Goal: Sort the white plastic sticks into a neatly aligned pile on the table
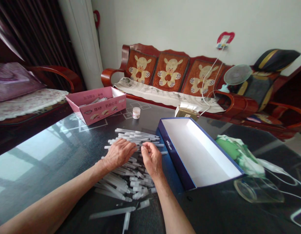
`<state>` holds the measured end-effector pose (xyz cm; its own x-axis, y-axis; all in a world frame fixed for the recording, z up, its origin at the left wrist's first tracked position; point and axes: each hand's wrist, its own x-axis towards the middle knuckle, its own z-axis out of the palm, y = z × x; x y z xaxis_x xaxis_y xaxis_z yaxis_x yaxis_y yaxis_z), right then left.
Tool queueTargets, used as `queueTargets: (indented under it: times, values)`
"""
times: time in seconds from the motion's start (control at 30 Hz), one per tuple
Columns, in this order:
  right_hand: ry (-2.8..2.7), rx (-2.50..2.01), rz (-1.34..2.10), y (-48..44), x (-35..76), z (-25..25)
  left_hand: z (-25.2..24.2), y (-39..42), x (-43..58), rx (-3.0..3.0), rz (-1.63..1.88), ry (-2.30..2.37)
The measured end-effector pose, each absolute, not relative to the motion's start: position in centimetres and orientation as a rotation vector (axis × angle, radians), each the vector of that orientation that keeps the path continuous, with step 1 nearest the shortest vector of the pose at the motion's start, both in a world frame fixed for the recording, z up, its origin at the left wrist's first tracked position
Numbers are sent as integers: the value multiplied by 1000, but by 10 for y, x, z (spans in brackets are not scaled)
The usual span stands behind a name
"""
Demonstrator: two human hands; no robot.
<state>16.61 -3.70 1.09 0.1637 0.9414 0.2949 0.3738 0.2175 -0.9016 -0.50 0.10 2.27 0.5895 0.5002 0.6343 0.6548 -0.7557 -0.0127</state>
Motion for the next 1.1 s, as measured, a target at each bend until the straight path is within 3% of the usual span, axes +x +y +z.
queueTargets:
  times: [0.57,1.1]
  values:
    - [-1540,-1419,478,-38,164,15,25,0,-4,-2581,-916,-935]
    - [-1562,-1424,525,-38,162,14,22,2,-5,-2598,-897,-944]
